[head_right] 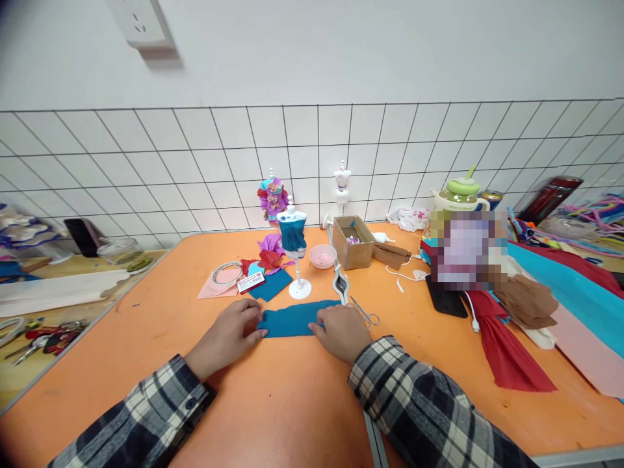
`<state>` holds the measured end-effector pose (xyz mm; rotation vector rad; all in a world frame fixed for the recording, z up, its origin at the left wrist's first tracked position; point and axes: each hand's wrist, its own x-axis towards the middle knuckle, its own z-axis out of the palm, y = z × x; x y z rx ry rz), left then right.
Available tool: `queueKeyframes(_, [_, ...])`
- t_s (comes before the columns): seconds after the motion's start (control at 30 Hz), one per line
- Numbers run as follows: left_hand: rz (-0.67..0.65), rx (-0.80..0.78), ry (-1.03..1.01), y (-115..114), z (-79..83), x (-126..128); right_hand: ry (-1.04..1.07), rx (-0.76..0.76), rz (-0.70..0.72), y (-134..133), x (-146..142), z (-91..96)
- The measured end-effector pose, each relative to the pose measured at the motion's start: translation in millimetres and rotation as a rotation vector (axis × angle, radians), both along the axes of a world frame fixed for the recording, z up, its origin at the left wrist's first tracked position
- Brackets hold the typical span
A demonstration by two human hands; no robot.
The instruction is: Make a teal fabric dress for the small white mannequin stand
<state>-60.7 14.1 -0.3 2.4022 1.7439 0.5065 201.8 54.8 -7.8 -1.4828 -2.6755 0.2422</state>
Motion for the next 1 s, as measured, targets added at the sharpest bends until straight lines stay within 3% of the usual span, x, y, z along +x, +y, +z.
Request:
queueKeyframes(0.1, [-0.136,0.119,-0.004,-11.2,7.4,15.1,-0.030,-0.014,0.044,0.3,-1.6,1.7])
queueKeyframes(0.2, [-0.403,0.018,0.085,-28.4,4.7,38.9,-0.030,0.007,0.055,-1.3,-3.3,0.5])
queueKeyframes(0.3, [-0.388,-0.166,0.156,-42.9,-5.8,56.7,-0.027,0.012,0.043,-2.3,-3.5,-2.0])
queueKeyframes(0.43, [-0.342,-0.304,0.201,-48.9,-12.0,59.8,0.027,-0.021,0.010,0.1,4.3,-2.3])
queueKeyframes(0.6, [-0.308,-0.333,0.202,-48.3,-6.3,53.9,0.131,-0.219,-0.076,2.6,19.8,2.2])
queueKeyframes(0.73, [-0.292,-0.318,0.204,-49.3,-1.4,53.8,0.052,-0.136,-0.111,0.6,19.8,2.6])
queueKeyframes(0.9, [-0.319,-0.099,0.174,-45.8,-2.2,60.6,-0.028,-0.095,-0.033,-3.0,12.8,0.2])
queueKeyframes(1.0, [-0.307,-0.171,0.156,-43.8,-8.4,65.5,-0.060,-0.106,-0.041,-4.8,11.4,-0.8])
